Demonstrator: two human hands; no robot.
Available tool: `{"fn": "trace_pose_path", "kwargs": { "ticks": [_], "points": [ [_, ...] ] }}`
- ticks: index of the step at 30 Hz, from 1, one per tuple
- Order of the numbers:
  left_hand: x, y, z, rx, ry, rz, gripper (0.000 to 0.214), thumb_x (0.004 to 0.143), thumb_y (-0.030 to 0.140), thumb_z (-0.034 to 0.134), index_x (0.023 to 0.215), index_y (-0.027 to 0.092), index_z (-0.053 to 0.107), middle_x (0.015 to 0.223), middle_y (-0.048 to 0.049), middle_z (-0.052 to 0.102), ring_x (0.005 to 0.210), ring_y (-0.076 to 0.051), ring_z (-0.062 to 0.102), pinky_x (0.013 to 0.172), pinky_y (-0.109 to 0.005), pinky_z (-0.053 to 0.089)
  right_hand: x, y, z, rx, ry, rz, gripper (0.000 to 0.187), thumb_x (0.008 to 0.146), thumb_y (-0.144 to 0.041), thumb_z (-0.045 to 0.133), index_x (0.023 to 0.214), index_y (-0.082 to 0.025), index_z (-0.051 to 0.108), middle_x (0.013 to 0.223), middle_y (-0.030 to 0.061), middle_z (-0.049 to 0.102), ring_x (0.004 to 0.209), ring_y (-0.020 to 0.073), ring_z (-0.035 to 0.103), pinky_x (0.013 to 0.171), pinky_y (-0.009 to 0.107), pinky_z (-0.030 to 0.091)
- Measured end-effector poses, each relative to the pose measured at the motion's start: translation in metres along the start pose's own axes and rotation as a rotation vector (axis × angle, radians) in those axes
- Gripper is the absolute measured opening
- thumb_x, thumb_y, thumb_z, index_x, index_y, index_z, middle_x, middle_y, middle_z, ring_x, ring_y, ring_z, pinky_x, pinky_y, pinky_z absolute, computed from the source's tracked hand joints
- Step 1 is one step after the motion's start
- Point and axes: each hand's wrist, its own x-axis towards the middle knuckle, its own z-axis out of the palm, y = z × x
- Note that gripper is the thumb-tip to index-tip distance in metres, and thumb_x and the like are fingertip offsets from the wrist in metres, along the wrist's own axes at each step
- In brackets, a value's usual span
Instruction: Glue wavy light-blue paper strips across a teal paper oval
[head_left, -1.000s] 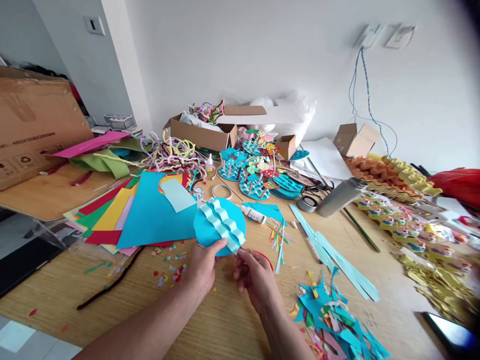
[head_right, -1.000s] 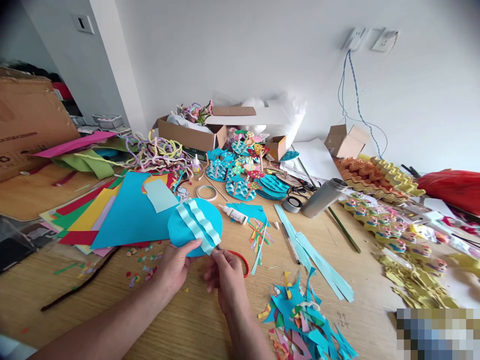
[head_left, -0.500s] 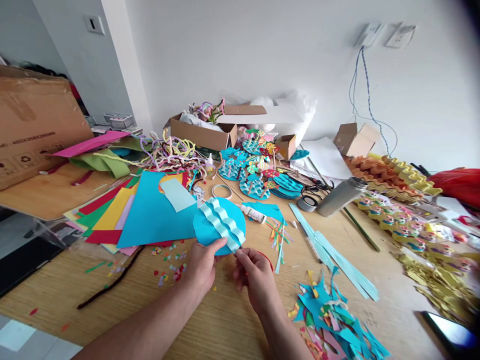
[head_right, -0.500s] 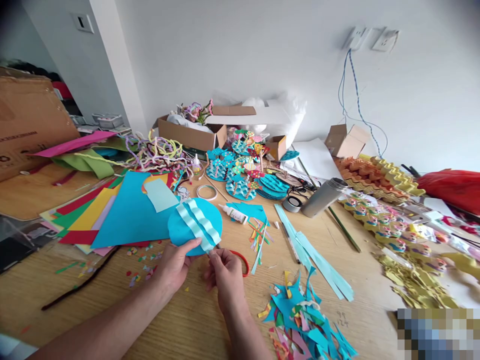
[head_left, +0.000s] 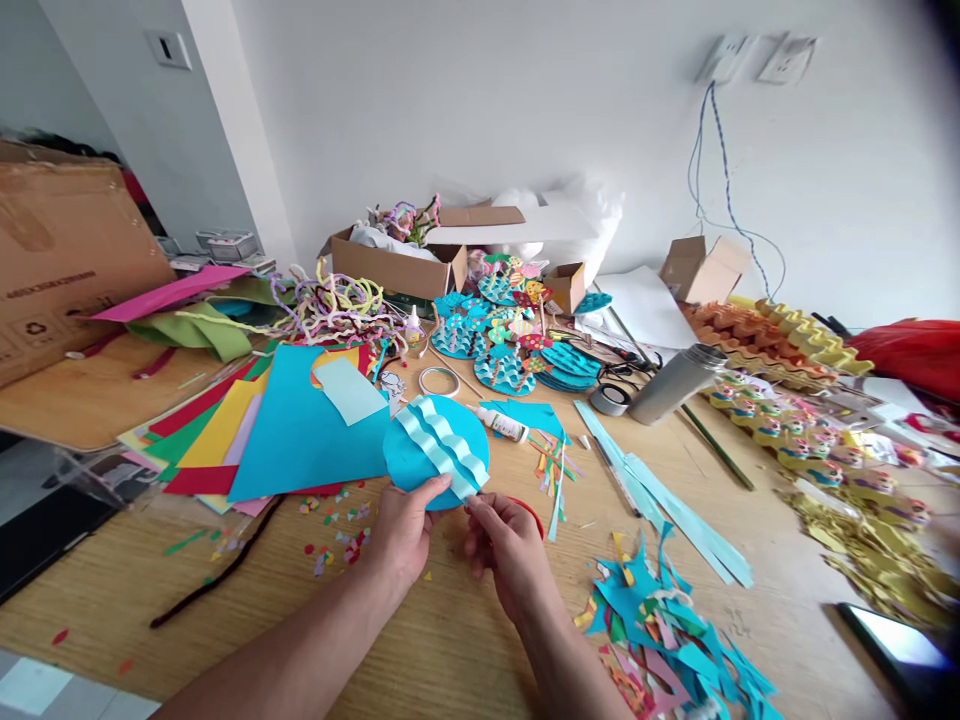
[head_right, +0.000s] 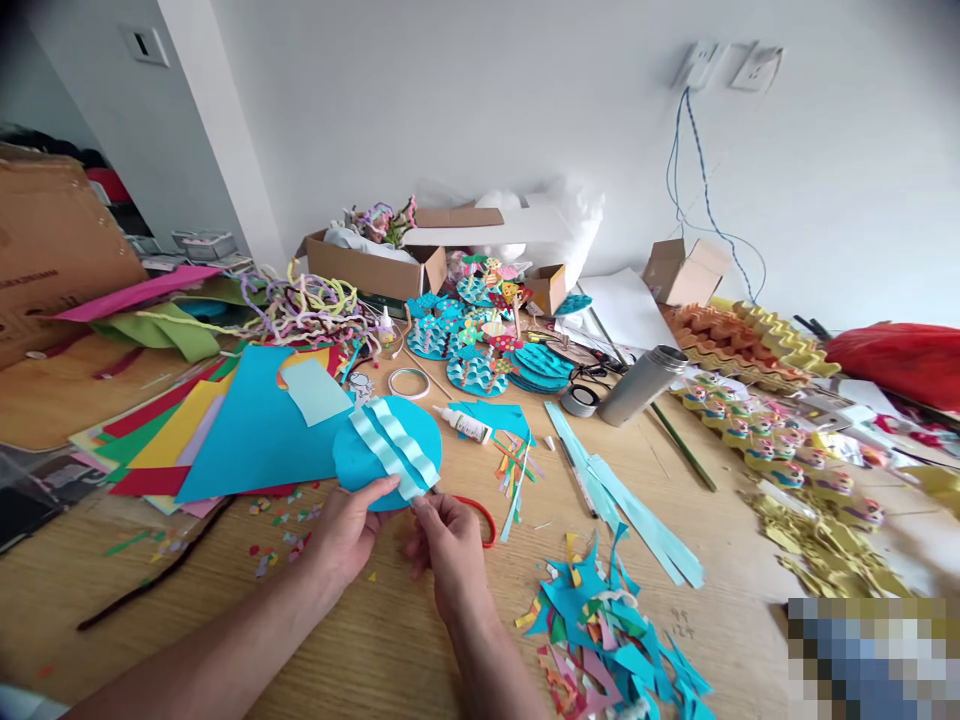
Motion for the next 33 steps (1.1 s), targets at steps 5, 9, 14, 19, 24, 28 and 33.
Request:
{"fn": "trace_pose_path", "kwargs": {
  "ticks": [5, 9, 14, 19, 24, 28, 33],
  "points": [
    [-0.001, 0.0, 0.0, 0.001, -0.003, -0.013, 0.034, 0.045, 0.019, 0.086, 0.074, 0.014, 0.068, 0.077, -0.0054, 0.073, 0.068, -0.019, 0.066, 0.066, -0.031, 0.052, 0.001, 0.003, -0.002, -0.029, -0.014, -0.011, 0.043, 0.066, -0.056, 0.071, 0.066, -0.018, 0.051, 0.041, -0.0045, 0.053, 0.031, 0.0069, 0.042, 0.029, 0.017, 0.031],
    [0.0, 0.0, -0.001, -0.003, -0.018, -0.012, 0.034, 0.047, 0.019, 0.085, 0.076, 0.015, 0.069, 0.078, -0.0048, 0.073, 0.07, -0.02, 0.067, 0.068, -0.032, 0.052, 0.003, 0.005, -0.003, -0.039, -0.015, -0.035, 0.042, 0.068, -0.055, 0.07, 0.067, -0.018, 0.051, 0.042, -0.0054, 0.053, 0.03, 0.0068, 0.042, 0.029, 0.017, 0.031],
    [0.0, -0.001, -0.002, -0.011, -0.029, -0.016, 0.031, 0.047, 0.017, 0.085, 0.073, 0.014, 0.068, 0.077, -0.0047, 0.073, 0.069, -0.019, 0.067, 0.068, -0.03, 0.052, 0.002, 0.004, 0.001, -0.061, 0.01, -0.035, 0.043, 0.066, -0.057, 0.07, 0.064, -0.019, 0.049, 0.04, -0.0062, 0.051, 0.029, 0.0069, 0.041, 0.028, 0.018, 0.029],
    [0.002, -0.001, -0.001, -0.004, -0.017, -0.028, 0.031, 0.045, 0.017, 0.085, 0.07, 0.014, 0.067, 0.075, -0.0043, 0.073, 0.067, -0.02, 0.067, 0.065, -0.031, 0.052, 0.0, 0.003, 0.003, -0.067, -0.012, -0.033, 0.045, 0.065, -0.06, 0.069, 0.062, -0.02, 0.048, 0.039, -0.0057, 0.05, 0.029, 0.0068, 0.039, 0.028, 0.018, 0.029],
    [0.002, 0.0, -0.001, 0.0, -0.022, -0.039, 0.032, 0.046, 0.016, 0.084, 0.073, 0.015, 0.067, 0.075, -0.0042, 0.073, 0.066, -0.02, 0.066, 0.062, -0.031, 0.053, -0.003, -0.002, 0.002, -0.06, -0.051, -0.025, 0.046, 0.066, -0.06, 0.069, 0.063, -0.019, 0.047, 0.041, -0.0046, 0.052, 0.031, 0.0071, 0.041, 0.029, 0.018, 0.03],
    [0.003, 0.0, -0.002, -0.018, -0.031, -0.047, 0.03, 0.048, 0.016, 0.083, 0.074, 0.015, 0.067, 0.075, -0.0042, 0.073, 0.066, -0.02, 0.067, 0.062, -0.031, 0.053, -0.006, -0.007, 0.001, 0.013, -0.043, -0.01, 0.043, 0.066, -0.057, 0.07, 0.067, -0.018, 0.053, 0.05, -0.0052, 0.051, 0.038, 0.0086, 0.048, 0.03, 0.017, 0.034],
    [0.004, 0.001, -0.003, -0.04, -0.021, -0.073, 0.032, 0.048, 0.014, 0.083, 0.076, 0.016, 0.068, 0.075, -0.0033, 0.073, 0.067, -0.019, 0.067, 0.063, -0.03, 0.054, -0.005, -0.005, 0.001, -0.071, -0.03, -0.041, 0.046, 0.07, -0.063, 0.065, 0.067, -0.018, 0.053, 0.047, -0.0041, 0.052, 0.036, 0.0094, 0.046, 0.03, 0.019, 0.035]
  ]
}}
